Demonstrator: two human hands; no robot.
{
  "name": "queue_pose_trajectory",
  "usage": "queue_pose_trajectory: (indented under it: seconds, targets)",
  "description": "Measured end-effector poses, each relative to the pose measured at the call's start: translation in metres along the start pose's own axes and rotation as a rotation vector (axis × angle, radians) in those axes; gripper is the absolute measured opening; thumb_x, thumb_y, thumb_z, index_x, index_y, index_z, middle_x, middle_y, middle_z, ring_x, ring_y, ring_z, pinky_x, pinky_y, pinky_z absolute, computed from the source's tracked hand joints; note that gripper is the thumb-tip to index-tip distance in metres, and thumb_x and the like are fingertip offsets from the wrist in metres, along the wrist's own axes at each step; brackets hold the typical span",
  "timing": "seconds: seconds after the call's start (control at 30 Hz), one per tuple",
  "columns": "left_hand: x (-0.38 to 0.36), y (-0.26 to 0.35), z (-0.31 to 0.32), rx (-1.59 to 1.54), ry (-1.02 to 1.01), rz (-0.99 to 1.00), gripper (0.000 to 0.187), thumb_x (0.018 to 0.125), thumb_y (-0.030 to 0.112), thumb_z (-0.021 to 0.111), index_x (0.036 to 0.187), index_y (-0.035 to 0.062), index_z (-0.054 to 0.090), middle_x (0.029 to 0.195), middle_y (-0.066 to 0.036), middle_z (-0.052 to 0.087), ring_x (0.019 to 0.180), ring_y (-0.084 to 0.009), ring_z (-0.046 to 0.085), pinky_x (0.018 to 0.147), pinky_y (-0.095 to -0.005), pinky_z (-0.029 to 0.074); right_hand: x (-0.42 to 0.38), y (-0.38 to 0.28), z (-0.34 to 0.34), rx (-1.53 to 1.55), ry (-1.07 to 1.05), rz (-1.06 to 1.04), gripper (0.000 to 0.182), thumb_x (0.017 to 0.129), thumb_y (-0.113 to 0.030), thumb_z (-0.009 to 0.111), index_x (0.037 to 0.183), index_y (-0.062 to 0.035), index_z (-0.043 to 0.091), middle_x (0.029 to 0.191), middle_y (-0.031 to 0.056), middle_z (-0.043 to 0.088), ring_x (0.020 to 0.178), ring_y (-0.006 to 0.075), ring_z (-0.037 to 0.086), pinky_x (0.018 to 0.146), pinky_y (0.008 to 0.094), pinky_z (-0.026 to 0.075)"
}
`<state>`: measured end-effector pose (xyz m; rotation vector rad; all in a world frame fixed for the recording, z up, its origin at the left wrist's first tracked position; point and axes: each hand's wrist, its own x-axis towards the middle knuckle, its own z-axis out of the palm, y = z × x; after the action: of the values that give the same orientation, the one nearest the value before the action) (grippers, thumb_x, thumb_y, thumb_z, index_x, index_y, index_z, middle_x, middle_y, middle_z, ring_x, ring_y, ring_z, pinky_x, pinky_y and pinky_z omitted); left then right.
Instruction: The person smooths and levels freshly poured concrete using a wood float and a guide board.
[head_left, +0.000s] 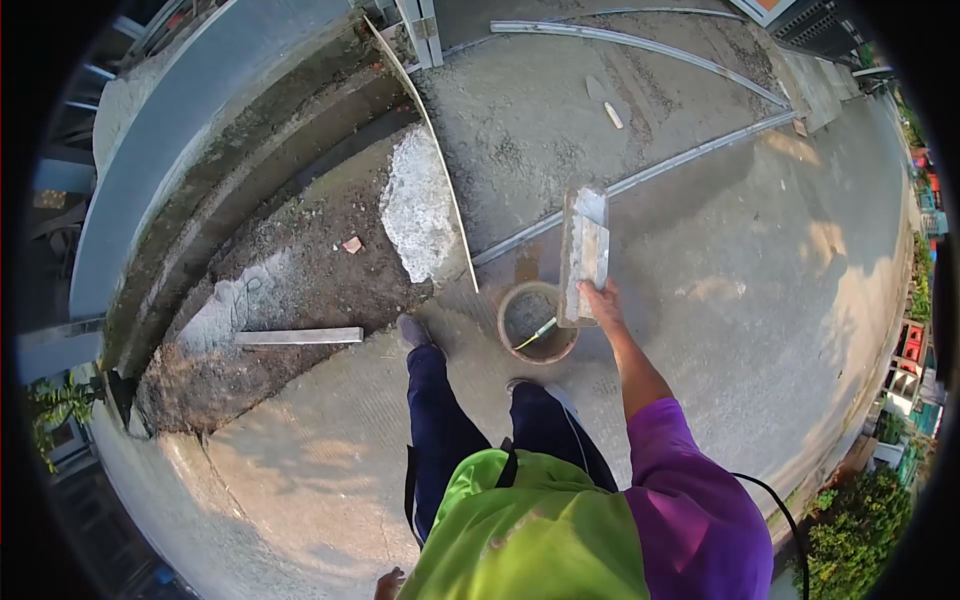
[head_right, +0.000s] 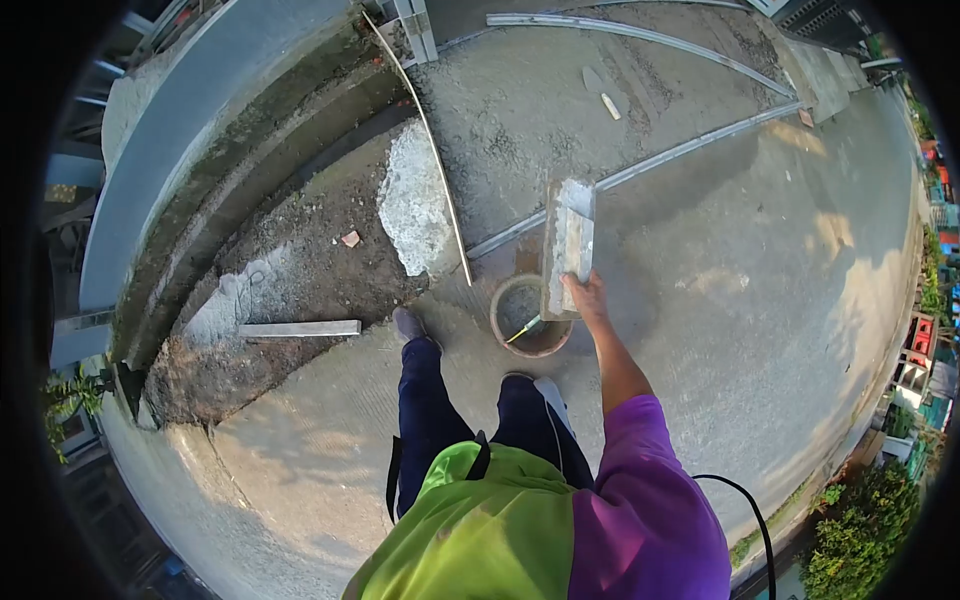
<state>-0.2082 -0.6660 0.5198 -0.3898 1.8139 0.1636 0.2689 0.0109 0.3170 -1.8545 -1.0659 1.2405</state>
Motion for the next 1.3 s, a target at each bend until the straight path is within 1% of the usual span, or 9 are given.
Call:
queue_pose_trajectory:
  seconds: [0.07, 0.2, 0.33, 0.4, 0.6, 0.9, 1.1, 1.23, 1.3]
  targets:
    - [0.03, 0.064, -0.071, 0.066, 0.081, 0.022, 0.055, 0.098, 0.048, 0.057, 0.126, 0.0009, 0.057, 0.116, -0.025, 0.067, 0.099, -0.039, 0.069, 0.077, -0.0536, 0.06, -0.006, 0.011, 0.021, 0.136, -0.033, 0.013, 0.044, 0.08, -0.028, 0.075, 0.113, 0.0002, 0.068, 0.102, 0.016, 0.074, 0.091, 0.0256, 0.071, 0.08, 0.0376, 0.054]
    - [0.078, 0.311, -0.15, 0.361, 0.252, 0.282, 0.055, 0.098, 0.048, 0.057, 0.125, 0.0003, 0.06, 0.107, -0.02, 0.069, 0.092, -0.0326, 0.07, 0.072, -0.0472, 0.06, -0.016, -0.019, 0.055, -0.219, 0.092, 0.006, 0.046, 0.078, -0.028, 0.075, 0.112, 0.0021, 0.066, 0.102, 0.0235, 0.072, 0.089, 0.0342, 0.072, 0.079, 0.0417, 0.056]
    - [0.08, 0.573, -0.121, 0.59, 0.298, 0.977, 0.045, 0.1, 0.044, 0.053, 0.114, 0.0034, 0.067, 0.089, -0.012, 0.071, 0.079, -0.0174, 0.068, 0.065, -0.0347, 0.056, 0.008, -0.007, 0.095, -0.385, 0.165, -0.06, 0.046, 0.079, -0.03, 0.075, 0.11, 0.0027, 0.064, 0.103, 0.0277, 0.068, 0.094, 0.0437, 0.068, 0.081, 0.0486, 0.055]
    - [0.038, 0.665, -0.072, 0.568, 0.206, 0.887, 0.049, 0.102, 0.045, 0.051, 0.124, 0.0041, 0.065, 0.104, -0.012, 0.072, 0.091, -0.0218, 0.07, 0.08, -0.0366, 0.056, 0.018, -0.02, 0.112, -0.505, 0.161, -0.084, 0.046, 0.079, -0.031, 0.075, 0.107, 0.0034, 0.062, 0.105, 0.0291, 0.067, 0.096, 0.0464, 0.066, 0.083, 0.0518, 0.054]
    - [-0.033, 0.813, 0.122, 0.528, -0.128, 0.918, 0.06, 0.103, 0.051, 0.05, 0.138, 0.0026, 0.056, 0.124, -0.017, 0.065, 0.115, -0.028, 0.063, 0.098, -0.042, 0.052, 0.1, -0.032, 0.183, -0.561, 0.114, -0.144, 0.048, 0.079, -0.034, 0.075, 0.106, 0.003, 0.061, 0.102, 0.0289, 0.065, 0.094, 0.0498, 0.063, 0.084, 0.056, 0.052]
    - [0.12, 1.038, 0.351, 0.549, -0.31, 1.007, 0.069, 0.102, 0.051, 0.052, 0.148, -0.0001, 0.042, 0.14, -0.022, 0.055, 0.125, -0.0331, 0.056, 0.099, -0.046, 0.05, 0.285, -0.01, 0.319, -0.566, 0.097, -0.092, 0.044, 0.078, -0.034, 0.074, 0.103, 0.0, 0.06, 0.105, 0.0234, 0.063, 0.104, 0.0448, 0.062, 0.087, 0.0534, 0.053]
    - [0.255, 1.224, 0.463, 0.503, -0.114, 1.009, 0.078, 0.101, 0.049, 0.052, 0.157, 0.0015, 0.026, 0.148, -0.022, 0.046, 0.124, -0.0347, 0.056, 0.09, -0.0446, 0.058, 0.441, 0.0, 0.41, -0.575, 0.109, -0.193, 0.042, 0.079, -0.032, 0.073, 0.104, 0.0002, 0.06, 0.103, 0.0233, 0.063, 0.102, 0.044, 0.061, 0.088, 0.0525, 0.052]
    - [0.277, 1.288, 0.484, 0.411, -0.068, 1.013, 0.077, 0.101, 0.044, 0.053, 0.16, 0.0068, 0.019, 0.148, -0.02, 0.045, 0.119, -0.0319, 0.059, 0.077, -0.04, 0.064, 0.522, 0.007, 0.466, -0.651, 0.129, -0.275, 0.047, 0.082, -0.034, 0.072, 0.11, 0.0003, 0.058, 0.105, 0.0221, 0.063, 0.101, 0.0424, 0.062, 0.087, 0.0507, 0.054]
    - [0.282, 1.307, 0.479, 0.345, -0.128, 0.993, 0.078, 0.103, 0.04, 0.052, 0.161, 0.0086, 0.011, 0.151, -0.019, 0.039, 0.128, -0.035, 0.051, 0.082, -0.0431, 0.064, 0.546, 0.006, 0.493, -0.643, 0.192, -0.273, 0.052, 0.084, -0.037, 0.072, 0.117, -0.0003, 0.055, 0.108, 0.0224, 0.062, 0.1, 0.0411, 0.063, 0.086, 0.0487, 0.055]
